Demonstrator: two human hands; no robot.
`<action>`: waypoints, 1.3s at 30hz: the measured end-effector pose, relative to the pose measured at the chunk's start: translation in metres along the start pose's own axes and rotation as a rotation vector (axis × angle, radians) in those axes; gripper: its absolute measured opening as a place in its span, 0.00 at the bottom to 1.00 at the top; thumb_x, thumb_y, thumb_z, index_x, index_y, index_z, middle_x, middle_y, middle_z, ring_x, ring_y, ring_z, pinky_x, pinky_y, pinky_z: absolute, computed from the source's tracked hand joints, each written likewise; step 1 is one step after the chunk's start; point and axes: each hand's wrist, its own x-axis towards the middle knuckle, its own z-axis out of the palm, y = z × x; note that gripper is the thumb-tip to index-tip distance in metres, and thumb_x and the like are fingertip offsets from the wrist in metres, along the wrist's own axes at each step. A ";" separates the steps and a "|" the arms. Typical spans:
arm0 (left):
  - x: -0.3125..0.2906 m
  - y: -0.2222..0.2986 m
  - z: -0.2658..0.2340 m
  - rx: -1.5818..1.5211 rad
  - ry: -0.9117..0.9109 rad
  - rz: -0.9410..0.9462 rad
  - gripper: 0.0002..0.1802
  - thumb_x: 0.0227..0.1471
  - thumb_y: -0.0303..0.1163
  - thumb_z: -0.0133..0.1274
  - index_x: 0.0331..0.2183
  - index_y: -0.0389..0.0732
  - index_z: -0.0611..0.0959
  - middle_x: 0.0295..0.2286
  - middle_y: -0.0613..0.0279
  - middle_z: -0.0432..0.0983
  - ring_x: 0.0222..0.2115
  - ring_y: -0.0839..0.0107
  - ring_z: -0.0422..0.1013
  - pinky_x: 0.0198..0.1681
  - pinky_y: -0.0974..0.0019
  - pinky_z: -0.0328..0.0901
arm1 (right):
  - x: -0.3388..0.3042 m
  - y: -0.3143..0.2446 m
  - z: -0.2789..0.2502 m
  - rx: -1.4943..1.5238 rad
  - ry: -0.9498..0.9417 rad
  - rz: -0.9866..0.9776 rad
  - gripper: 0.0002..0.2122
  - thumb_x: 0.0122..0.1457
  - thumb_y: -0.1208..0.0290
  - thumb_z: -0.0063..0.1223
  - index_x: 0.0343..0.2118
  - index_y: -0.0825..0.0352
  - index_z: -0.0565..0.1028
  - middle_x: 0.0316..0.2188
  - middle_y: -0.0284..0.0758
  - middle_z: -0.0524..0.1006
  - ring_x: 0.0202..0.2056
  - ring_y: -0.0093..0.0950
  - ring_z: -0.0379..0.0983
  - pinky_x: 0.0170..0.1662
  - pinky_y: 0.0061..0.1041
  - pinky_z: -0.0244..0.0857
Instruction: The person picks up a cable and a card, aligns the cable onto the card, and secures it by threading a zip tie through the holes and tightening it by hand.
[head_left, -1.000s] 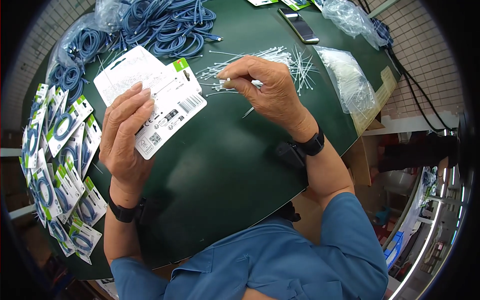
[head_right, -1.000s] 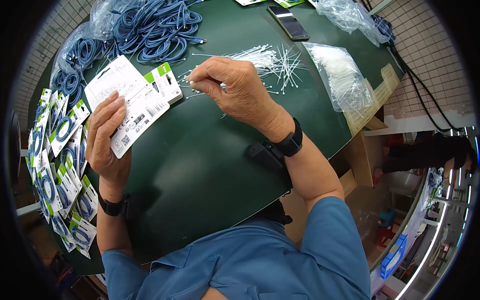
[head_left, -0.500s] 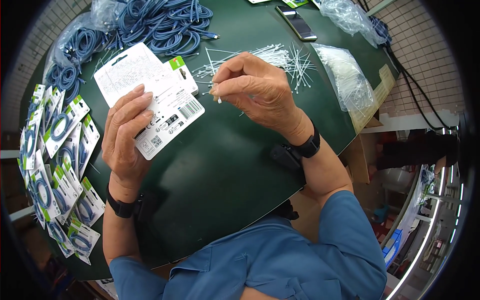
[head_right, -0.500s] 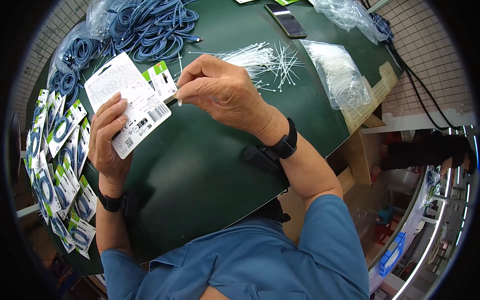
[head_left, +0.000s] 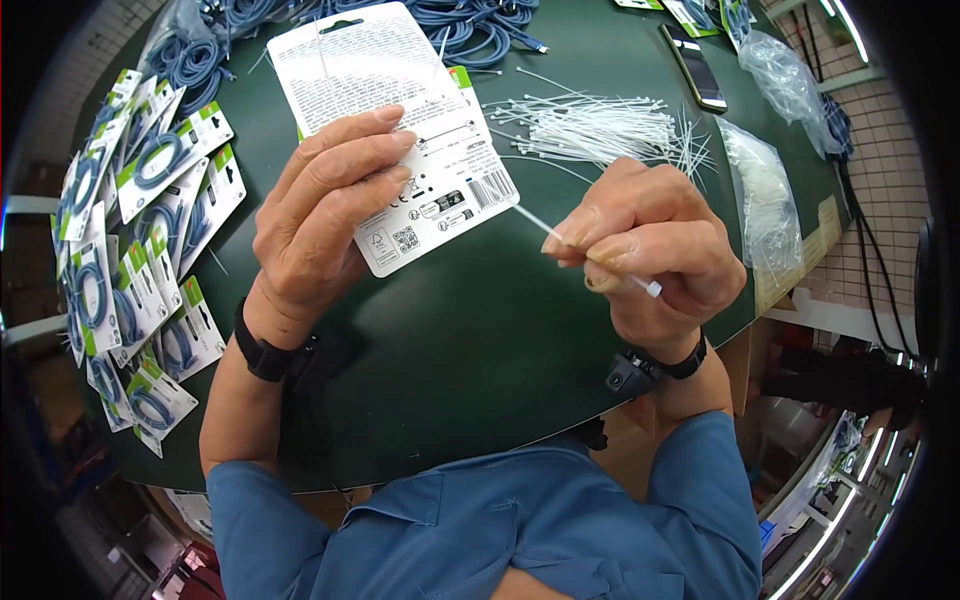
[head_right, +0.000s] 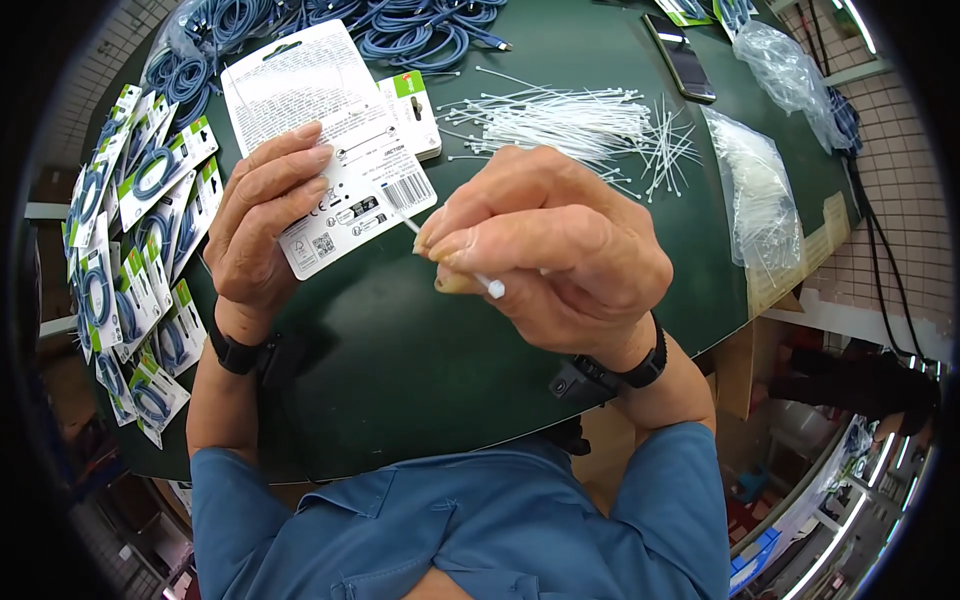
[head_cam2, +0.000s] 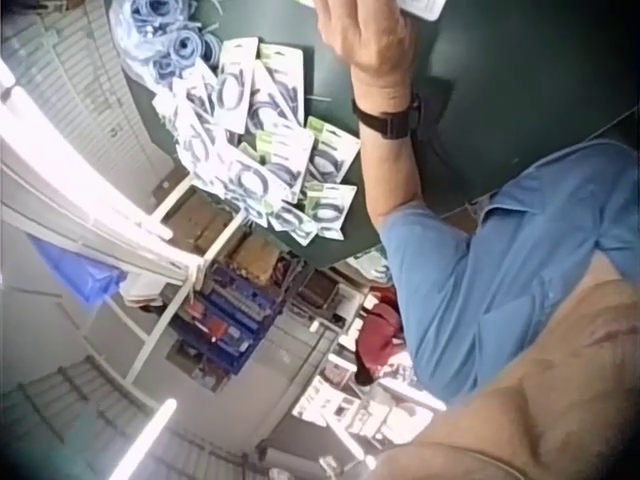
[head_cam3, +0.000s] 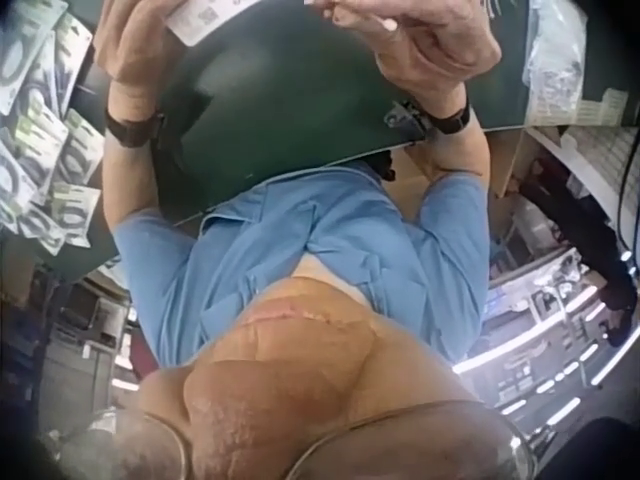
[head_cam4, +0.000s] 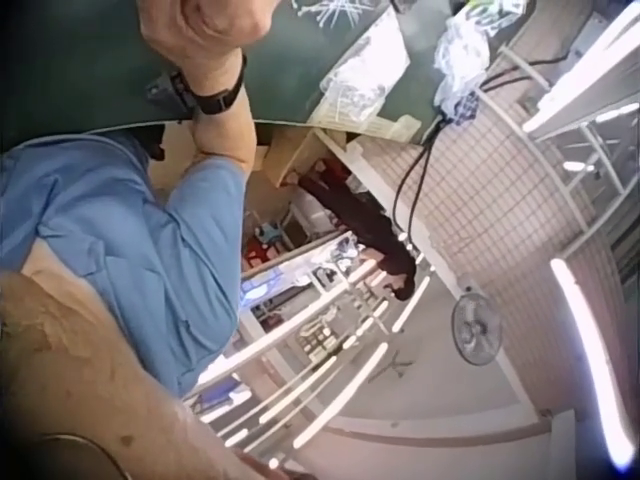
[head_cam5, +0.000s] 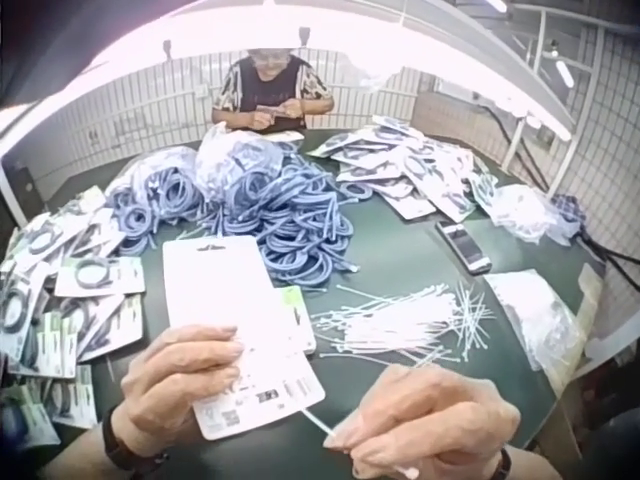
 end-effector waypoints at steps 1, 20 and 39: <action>0.000 0.000 -0.001 0.004 -0.006 0.003 0.11 0.44 0.18 0.66 0.33 0.32 0.82 0.40 0.48 0.83 0.45 0.48 0.80 0.48 0.55 0.76 | 0.000 -0.001 0.002 0.016 -0.018 0.002 0.06 0.61 0.78 0.62 0.40 0.67 0.77 0.34 0.41 0.79 0.32 0.30 0.79 0.32 0.24 0.73; 0.004 0.009 -0.004 0.006 -0.016 -0.013 0.13 0.40 0.17 0.67 0.33 0.33 0.85 0.37 0.53 0.82 0.45 0.52 0.80 0.48 0.57 0.77 | -0.003 0.002 0.011 -0.002 0.008 0.026 0.07 0.61 0.78 0.63 0.41 0.68 0.77 0.34 0.43 0.79 0.31 0.30 0.79 0.30 0.23 0.74; 0.004 0.013 -0.004 -0.097 0.003 -0.030 0.11 0.45 0.19 0.66 0.28 0.31 0.78 0.35 0.48 0.79 0.45 0.44 0.80 0.46 0.49 0.77 | -0.002 0.001 0.012 0.023 -0.005 0.024 0.08 0.61 0.78 0.63 0.41 0.68 0.77 0.35 0.44 0.79 0.31 0.30 0.79 0.30 0.23 0.74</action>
